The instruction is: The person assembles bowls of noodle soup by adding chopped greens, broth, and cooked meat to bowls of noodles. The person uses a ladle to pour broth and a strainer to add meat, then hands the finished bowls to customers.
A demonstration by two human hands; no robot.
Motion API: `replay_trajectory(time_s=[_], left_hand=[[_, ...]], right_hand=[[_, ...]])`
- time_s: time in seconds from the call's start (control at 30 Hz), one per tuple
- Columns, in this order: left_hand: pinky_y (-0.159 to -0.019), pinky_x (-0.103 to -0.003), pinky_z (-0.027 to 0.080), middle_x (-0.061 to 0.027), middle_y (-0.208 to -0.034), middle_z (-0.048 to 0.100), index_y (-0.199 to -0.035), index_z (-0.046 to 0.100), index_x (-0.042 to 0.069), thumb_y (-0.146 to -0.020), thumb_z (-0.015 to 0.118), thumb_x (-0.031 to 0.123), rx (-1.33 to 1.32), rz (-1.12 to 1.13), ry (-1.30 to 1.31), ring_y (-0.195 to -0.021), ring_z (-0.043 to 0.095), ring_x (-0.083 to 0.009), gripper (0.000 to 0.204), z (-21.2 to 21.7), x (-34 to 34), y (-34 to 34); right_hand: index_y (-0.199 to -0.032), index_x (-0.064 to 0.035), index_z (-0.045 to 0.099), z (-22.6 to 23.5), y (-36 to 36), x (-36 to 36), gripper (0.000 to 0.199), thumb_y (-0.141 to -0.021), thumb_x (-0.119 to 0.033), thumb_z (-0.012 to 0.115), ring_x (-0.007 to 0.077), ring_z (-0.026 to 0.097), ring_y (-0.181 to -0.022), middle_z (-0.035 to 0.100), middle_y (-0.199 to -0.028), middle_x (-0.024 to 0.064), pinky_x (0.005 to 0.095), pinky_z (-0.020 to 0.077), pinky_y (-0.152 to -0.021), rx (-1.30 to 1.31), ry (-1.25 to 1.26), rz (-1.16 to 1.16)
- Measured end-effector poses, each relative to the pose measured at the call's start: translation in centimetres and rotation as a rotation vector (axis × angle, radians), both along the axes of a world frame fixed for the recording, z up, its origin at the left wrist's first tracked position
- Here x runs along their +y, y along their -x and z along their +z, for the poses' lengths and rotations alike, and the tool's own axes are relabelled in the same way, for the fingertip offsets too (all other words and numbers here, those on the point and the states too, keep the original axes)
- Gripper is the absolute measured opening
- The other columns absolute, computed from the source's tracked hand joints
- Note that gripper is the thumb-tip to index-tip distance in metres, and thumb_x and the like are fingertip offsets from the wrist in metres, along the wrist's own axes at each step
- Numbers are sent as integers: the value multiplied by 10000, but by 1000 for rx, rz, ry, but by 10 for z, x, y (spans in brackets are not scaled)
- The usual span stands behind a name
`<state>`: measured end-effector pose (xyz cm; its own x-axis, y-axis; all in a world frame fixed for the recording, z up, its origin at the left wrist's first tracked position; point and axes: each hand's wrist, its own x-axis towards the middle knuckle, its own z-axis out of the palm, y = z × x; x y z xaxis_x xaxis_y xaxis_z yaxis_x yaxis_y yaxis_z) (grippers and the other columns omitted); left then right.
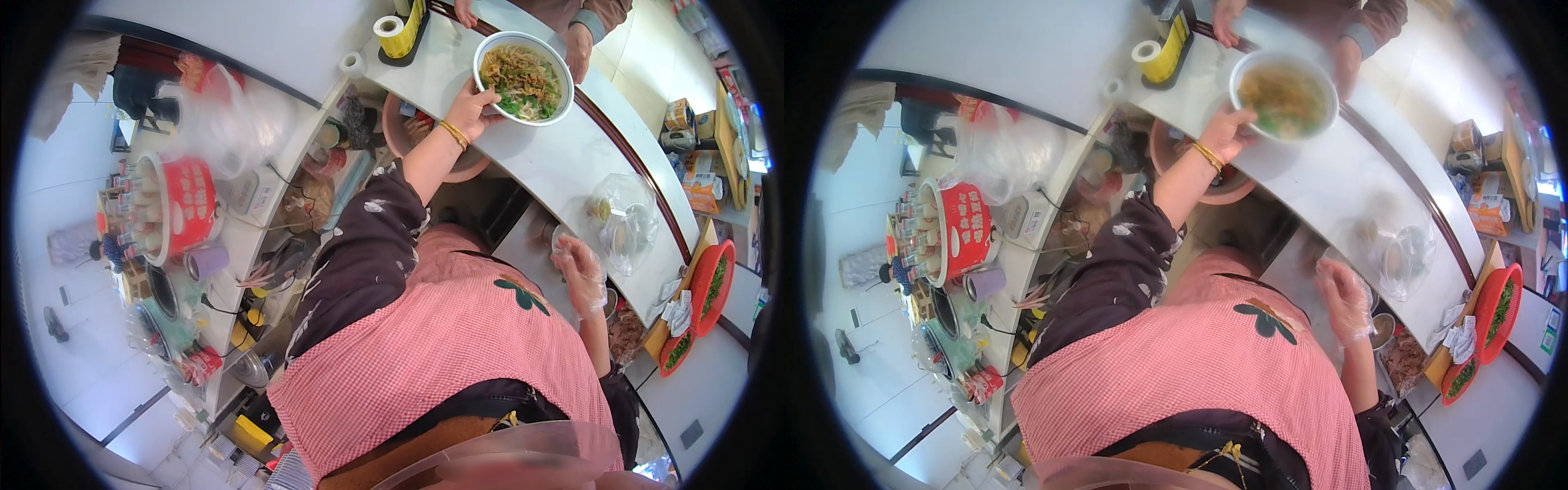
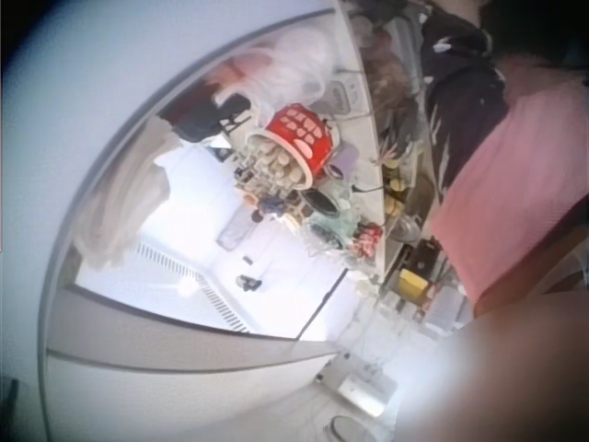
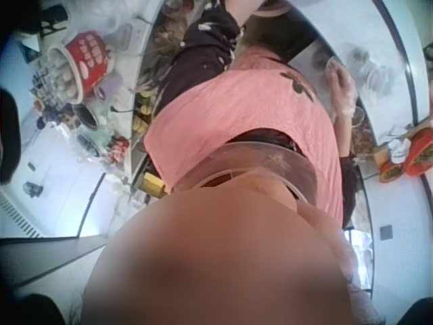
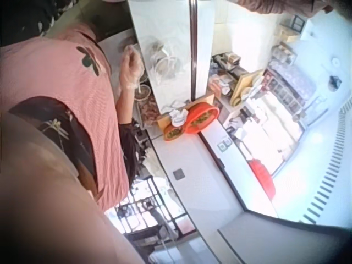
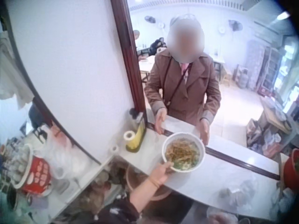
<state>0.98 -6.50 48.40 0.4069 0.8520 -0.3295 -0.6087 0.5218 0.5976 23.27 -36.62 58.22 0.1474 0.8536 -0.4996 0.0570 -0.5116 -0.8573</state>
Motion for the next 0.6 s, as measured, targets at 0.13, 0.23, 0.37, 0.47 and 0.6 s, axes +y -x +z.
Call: replay_trajectory(time_s=[0.13,0.23,0.37,0.47,0.6], left_hand=[[-859,-430,537,-94,-1195,542,-1293,462,45,-933,670,184,206,131,-7,-1047,585,-219,438,-18,-57,16],[-914,-416,492,-144,-1026,635,-1148,574,-5,-965,615,268,740,-128,-329,-1015,590,-276,331,-54,-118,49],[-1002,-548,401,-277,-1069,633,-1066,594,-46,-889,618,460,1652,-263,-829,-1099,535,-484,536,-119,-140,42],[-1065,-563,333,-338,-1204,585,-1146,573,-38,-888,579,529,1779,-276,-834,-1214,477,-515,623,-153,-133,25],[-1073,-606,279,-372,-1326,501,-1252,530,-37,-889,524,596,1994,-261,-721,-1295,430,-499,730,-160,-134,13]], right_hand=[[-1245,-8,597,-4,7,11,269,-977,-21,577,141,585,-1101,616,-1180,54,301,489,-960,31,-58,23],[-1250,-14,596,-12,10,8,276,-974,-14,572,133,583,-1100,619,-1174,54,303,488,-961,62,-75,53],[-1242,-18,602,-18,21,5,271,-975,-2,558,122,585,-1089,626,-1150,49,301,501,-945,45,-3,91],[-1238,-13,603,-14,21,5,271,-972,6,554,136,594,-1094,624,-1168,63,308,520,-929,19,-57,142],[-1237,-11,601,-7,18,-1,279,-964,24,552,156,601,-1109,625,-1183,79,328,535,-927,0,-85,94]])
